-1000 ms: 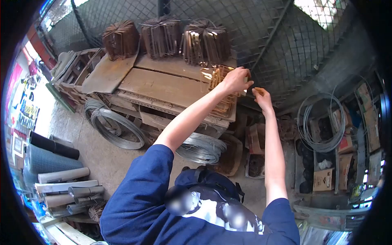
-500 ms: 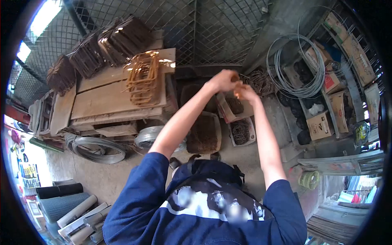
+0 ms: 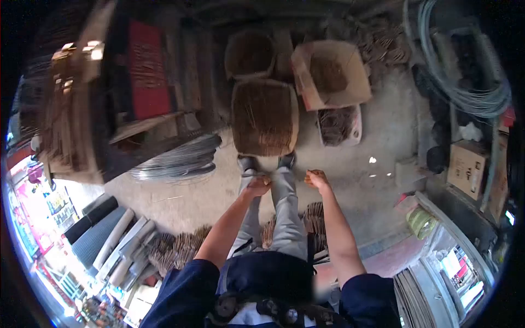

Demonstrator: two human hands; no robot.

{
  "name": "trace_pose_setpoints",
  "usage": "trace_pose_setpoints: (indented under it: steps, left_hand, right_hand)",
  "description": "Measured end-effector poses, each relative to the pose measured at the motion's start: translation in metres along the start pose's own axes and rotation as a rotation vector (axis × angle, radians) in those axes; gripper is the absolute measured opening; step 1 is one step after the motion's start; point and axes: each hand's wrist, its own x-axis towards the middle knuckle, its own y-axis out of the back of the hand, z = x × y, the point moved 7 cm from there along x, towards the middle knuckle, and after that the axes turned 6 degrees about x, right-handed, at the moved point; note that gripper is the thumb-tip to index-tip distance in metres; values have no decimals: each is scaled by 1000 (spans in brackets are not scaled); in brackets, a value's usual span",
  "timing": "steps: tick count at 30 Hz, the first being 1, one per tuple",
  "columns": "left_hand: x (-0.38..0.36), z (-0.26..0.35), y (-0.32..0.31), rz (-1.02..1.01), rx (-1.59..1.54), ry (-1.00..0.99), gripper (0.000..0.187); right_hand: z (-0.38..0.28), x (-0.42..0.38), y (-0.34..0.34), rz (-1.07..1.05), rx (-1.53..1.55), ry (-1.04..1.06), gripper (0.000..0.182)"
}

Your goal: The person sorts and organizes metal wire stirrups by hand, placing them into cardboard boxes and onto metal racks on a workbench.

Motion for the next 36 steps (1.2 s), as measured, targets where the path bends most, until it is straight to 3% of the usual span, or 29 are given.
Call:
trace_pose_setpoints:
  steps: [2, 5, 6, 8, 9, 11, 12, 13, 14, 16, 18, 19, 20, 21, 25, 27, 30, 33, 36]
  left_hand:
    - [-17, -35, -56, -295, -302, 410, 42]
    - [-18, -77, -109, -283, -364, 571, 42]
    - [-7, -92, -130, -305, -380, 583, 42]
    - [18, -126, -152, -38, -401, 531, 37]
    - [34, -134, -140, -115, -354, 594, 34]
    - [73, -161, -144, -5, -361, 593, 33]
    - [96, -173, -142, -75, -342, 599, 32]
    - [116, -186, -138, 54, -404, 527, 30]
    - [140, -208, -143, 342, -542, 393, 30]
    - [178, -219, -104, 101, -353, 472, 32]
    - [210, -250, -97, 546, -223, 389, 32]
    - [217, -262, -97, 541, -226, 400, 32]
    - [224, -267, -91, 529, -169, 332, 33]
    - [228, -267, -86, 519, -113, 264, 34]
    - [215, -260, -70, 744, 15, 192, 30]
    - [207, -267, -108, 289, -343, 386, 24]
    - [183, -275, -166, 363, -479, 469, 20]
    - [145, -262, -164, 521, -763, 544, 22]
    - [128, -255, -173, 494, -828, 665, 23]
  right_hand:
    - [55, 32, 0, 37, -47, -118, 21]
    - [110, 78, -5, 10, -139, -215, 23]
    - [108, 92, -8, 30, -290, -139, 24]
    - [107, 125, -17, -39, -401, -87, 27]
    - [98, 145, -26, -92, -496, 3, 31]
    - [74, 185, -41, -124, -662, 92, 37]
    - [71, 216, -48, -143, -567, 126, 38]
    - [72, 245, -54, -161, -471, 153, 39]
    - [52, 265, -63, -114, -468, 215, 37]
    - [2, 295, -83, -128, -470, 358, 35]
    - [-26, 367, -110, -239, -324, 552, 35]
    - [-28, 403, -120, -288, -171, 662, 37]
    - [-86, 353, -132, -296, -174, 656, 37]
    - [-136, 296, -158, -183, -512, 427, 43]
    - [-151, 357, -209, -99, -608, 661, 47]
    - [-152, 349, -232, -161, -416, 519, 50]
    - [-149, 343, -260, -251, -432, 527, 51]
    - [-121, 382, -279, -225, -582, 465, 52]
    - [-135, 367, -277, -214, -597, 557, 51]
